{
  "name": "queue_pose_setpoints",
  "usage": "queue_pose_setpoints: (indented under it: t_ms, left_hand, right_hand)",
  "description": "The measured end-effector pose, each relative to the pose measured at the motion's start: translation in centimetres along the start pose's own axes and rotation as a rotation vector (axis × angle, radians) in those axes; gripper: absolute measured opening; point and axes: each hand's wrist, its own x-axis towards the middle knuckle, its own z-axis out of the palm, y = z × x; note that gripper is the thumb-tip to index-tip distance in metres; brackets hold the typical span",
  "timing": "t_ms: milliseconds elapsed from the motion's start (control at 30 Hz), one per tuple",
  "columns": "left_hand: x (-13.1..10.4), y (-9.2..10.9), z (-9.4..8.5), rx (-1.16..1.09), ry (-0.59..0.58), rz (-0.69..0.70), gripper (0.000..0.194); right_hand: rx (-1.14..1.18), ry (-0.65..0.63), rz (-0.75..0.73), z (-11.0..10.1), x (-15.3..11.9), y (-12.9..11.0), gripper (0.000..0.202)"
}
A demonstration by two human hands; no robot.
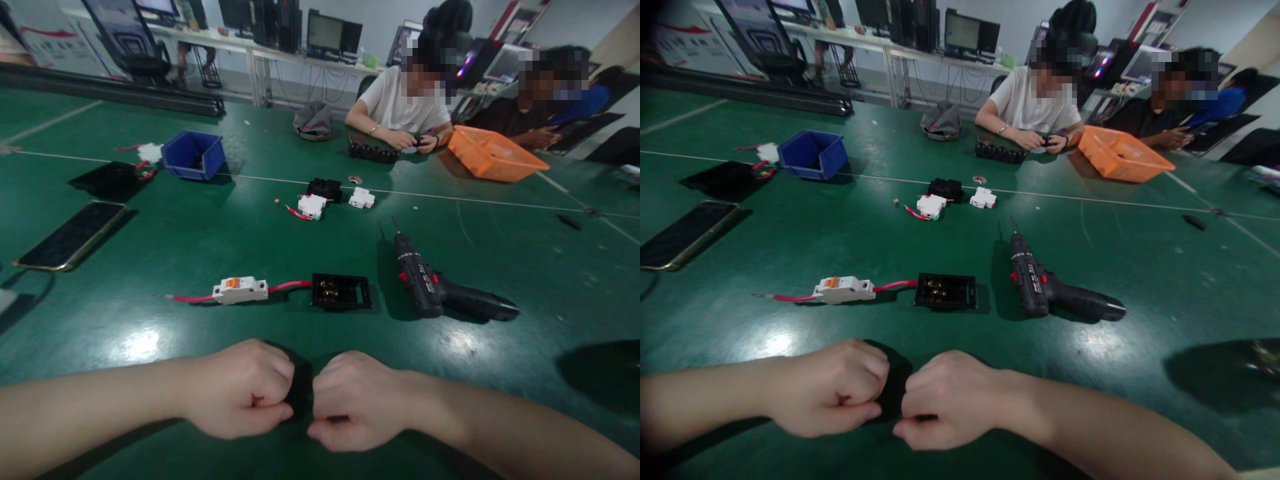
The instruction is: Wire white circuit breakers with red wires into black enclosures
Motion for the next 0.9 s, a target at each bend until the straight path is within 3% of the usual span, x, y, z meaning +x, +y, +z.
queue_pose_setpoints:
  t_ms: [600, 900]
  left_hand:
    - [0.09, 0.08, -0.06, -0.013, 0.018, 0.003, 0.041]
    - [0.0, 0.06, -0.05, -0.013, 0.004, -0.004, 0.04]
  right_hand:
    - [-0.018, -0.041, -0.004, 0.05, 0.0, 0.1, 0.04]
    - [0.014, 0.002, -0.009, 0.03, 0.03, 0.06, 0.041]
